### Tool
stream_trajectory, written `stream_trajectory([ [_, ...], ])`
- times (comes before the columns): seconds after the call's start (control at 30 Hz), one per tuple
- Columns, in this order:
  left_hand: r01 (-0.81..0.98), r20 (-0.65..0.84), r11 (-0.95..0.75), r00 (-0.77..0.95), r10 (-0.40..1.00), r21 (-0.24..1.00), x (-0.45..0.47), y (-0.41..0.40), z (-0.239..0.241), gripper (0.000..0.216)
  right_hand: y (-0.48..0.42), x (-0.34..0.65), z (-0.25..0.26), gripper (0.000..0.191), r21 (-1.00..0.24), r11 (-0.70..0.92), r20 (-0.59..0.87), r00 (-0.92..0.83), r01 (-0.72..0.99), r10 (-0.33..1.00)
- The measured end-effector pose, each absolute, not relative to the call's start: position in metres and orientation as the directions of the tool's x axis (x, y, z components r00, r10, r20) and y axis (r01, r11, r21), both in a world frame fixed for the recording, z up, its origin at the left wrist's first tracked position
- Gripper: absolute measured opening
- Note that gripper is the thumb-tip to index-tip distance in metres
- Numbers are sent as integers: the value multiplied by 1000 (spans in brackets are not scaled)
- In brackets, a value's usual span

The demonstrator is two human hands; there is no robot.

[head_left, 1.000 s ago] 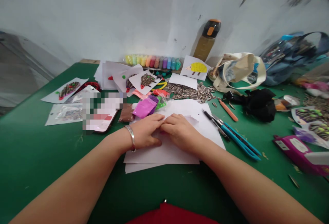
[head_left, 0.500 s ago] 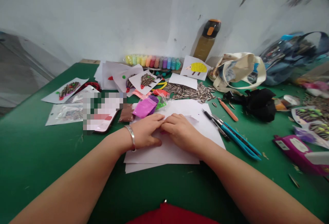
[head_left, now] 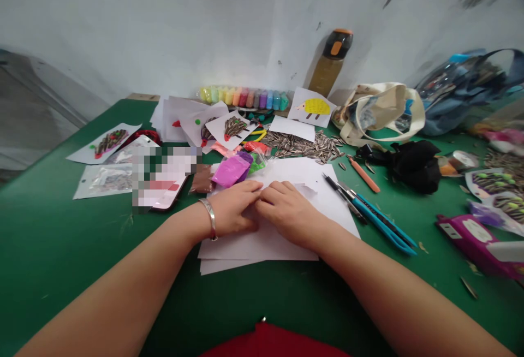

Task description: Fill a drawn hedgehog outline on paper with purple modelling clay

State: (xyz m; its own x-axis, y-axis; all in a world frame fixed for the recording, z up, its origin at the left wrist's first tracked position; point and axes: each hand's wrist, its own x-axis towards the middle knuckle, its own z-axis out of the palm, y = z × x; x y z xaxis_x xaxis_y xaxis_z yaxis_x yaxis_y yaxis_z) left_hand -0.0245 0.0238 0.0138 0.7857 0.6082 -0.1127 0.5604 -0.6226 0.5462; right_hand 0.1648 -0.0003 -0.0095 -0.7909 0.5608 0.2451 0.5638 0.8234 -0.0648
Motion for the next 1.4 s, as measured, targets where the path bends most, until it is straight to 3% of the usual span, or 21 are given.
stream_trajectory([
  [0.27,562,-128,-615,787,603,553,-24,23,15,42,-1,168,-8,13,-123,822,251,-784,556,568],
  [0.7,571,-138,-617,784,605,542,-25,24,14,40,0,171,-4,9,-27,838,207,-817,546,539],
  [1.4,572,-140,-632,789,598,523,-24,24,14,40,0,171,-6,10,-34,838,236,-810,544,536],
])
